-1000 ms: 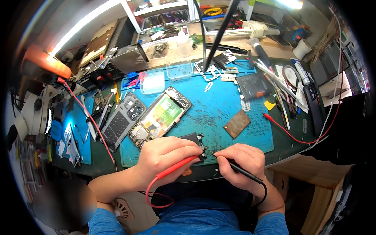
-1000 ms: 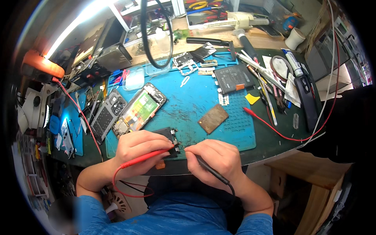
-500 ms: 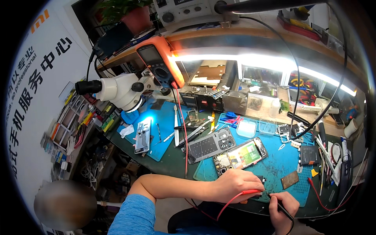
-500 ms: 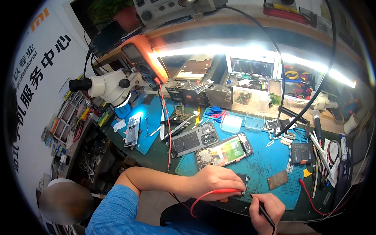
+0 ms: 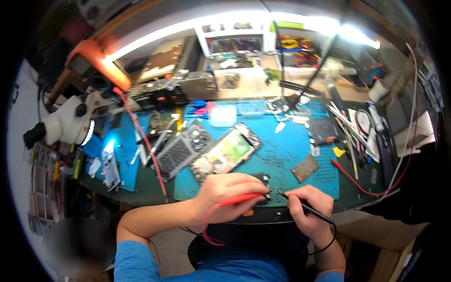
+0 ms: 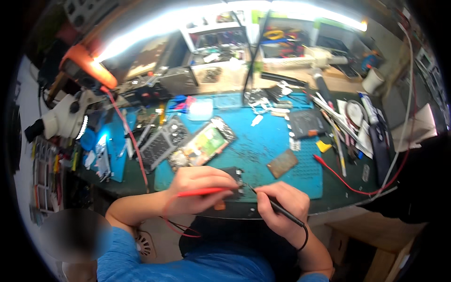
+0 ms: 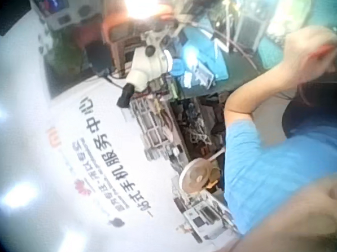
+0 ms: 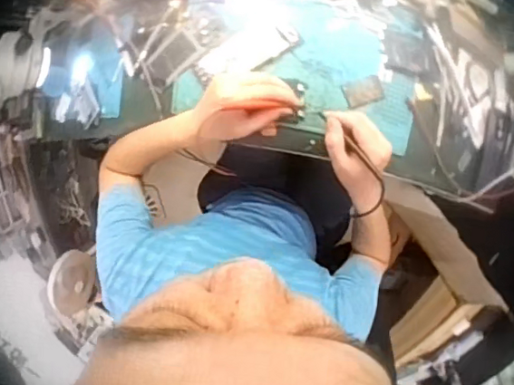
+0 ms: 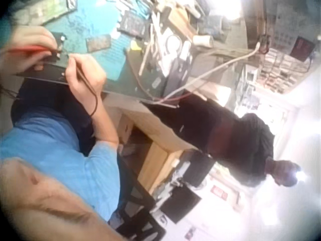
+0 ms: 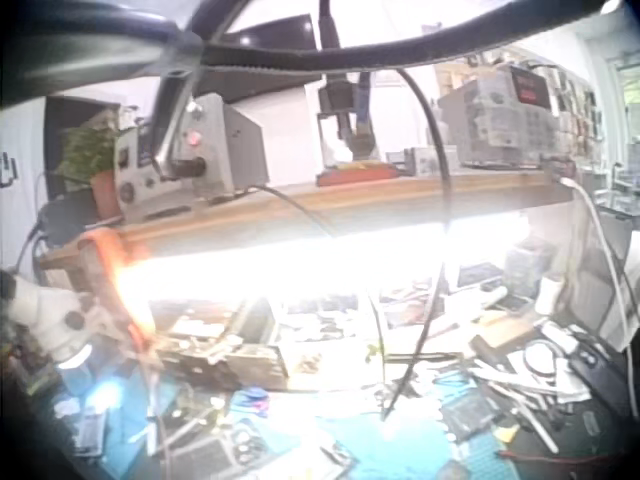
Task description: The person uses a soldering iron to work on a small black electronic component, then tests it with a multimeter. They peel off a protective film and attach a connector to the component before placing it into a disassembled smartphone chassis and connecting a charging cable.
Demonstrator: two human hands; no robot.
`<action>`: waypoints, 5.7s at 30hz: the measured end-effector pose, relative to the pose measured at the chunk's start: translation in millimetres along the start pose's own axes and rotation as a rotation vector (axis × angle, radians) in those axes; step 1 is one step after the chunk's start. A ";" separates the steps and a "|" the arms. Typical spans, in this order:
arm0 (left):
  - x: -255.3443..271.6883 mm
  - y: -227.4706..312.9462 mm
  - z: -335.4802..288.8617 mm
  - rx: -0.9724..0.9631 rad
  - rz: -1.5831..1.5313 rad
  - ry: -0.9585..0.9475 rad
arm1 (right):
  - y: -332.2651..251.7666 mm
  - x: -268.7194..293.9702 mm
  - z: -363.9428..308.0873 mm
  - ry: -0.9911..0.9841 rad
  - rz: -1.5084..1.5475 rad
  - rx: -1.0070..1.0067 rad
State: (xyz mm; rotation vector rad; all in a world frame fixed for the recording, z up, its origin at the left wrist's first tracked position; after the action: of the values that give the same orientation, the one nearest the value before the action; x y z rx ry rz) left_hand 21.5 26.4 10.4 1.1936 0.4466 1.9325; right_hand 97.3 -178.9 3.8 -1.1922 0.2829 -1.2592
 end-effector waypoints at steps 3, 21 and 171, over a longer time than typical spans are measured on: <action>8.2 0.4 8.5 0.070 -0.041 0.034 | -2.1 4.9 7.9 0.074 0.037 -0.007; -2.6 -9.8 9.6 0.109 -0.011 0.038 | 8.7 -5.6 16.4 -0.041 0.020 -0.081; -21.9 48.7 -82.9 0.835 -1.328 0.105 | -63.4 -22.4 -53.3 0.182 -0.670 0.919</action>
State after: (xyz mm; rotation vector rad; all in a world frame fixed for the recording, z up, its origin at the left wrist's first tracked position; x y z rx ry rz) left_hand -66.9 -11.6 -11.4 0.8102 1.6845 0.6051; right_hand 13.6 -178.7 22.9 -0.3574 -0.5766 -1.7879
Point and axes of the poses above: each hand's wrist, its own z-axis towards the middle knuckle, its own x-axis out of the back of the hand, y = z × x, the point moved 5 cm from there along z, towards the middle knuckle, and after that the axes turned 3 degrees about y, right-handed, at the moved point
